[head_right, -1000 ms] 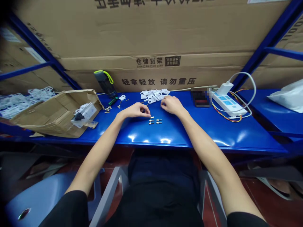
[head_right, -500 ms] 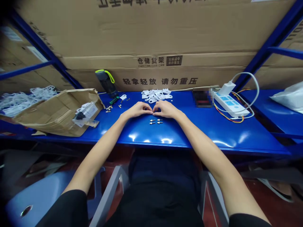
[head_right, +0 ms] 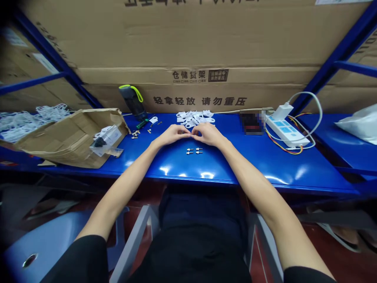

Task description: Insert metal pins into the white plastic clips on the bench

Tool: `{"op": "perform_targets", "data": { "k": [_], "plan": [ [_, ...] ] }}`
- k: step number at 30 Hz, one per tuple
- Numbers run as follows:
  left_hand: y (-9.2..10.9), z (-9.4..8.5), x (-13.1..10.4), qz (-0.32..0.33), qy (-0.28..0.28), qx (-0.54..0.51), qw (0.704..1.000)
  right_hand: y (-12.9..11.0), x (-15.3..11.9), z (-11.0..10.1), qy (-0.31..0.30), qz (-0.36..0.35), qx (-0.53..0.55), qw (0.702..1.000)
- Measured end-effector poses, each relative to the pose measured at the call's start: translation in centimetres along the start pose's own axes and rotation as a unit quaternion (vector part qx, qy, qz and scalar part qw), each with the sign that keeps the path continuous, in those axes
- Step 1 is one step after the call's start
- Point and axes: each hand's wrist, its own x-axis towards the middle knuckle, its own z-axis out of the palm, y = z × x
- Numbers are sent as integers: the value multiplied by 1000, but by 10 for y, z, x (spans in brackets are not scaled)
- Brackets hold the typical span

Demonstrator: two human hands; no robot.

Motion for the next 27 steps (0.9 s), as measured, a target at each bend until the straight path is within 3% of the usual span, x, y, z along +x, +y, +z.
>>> {"op": "perform_targets", "data": {
  "k": [8,13,16,20,23,27],
  "plan": [
    [9,-1,2,-114,-27,-93,989,-9,0,-13,3,-75,-101,992],
    [7,-7,3,-162,-7,-88,983,-8,-1,-23,-8,-55,-129,990],
    [3,-16,0,-154,33,-47,986,4,-6,-29,-2,-21,-127,992],
    [-5,-26,-5,-135,80,92,983,27,-14,-34,-31,14,-118,992],
    [-8,-27,-6,-131,72,125,981,32,-16,-36,-31,18,-71,997],
    [-3,-25,-5,-75,29,54,995,14,-13,-34,-52,18,76,996]
  ]
}}
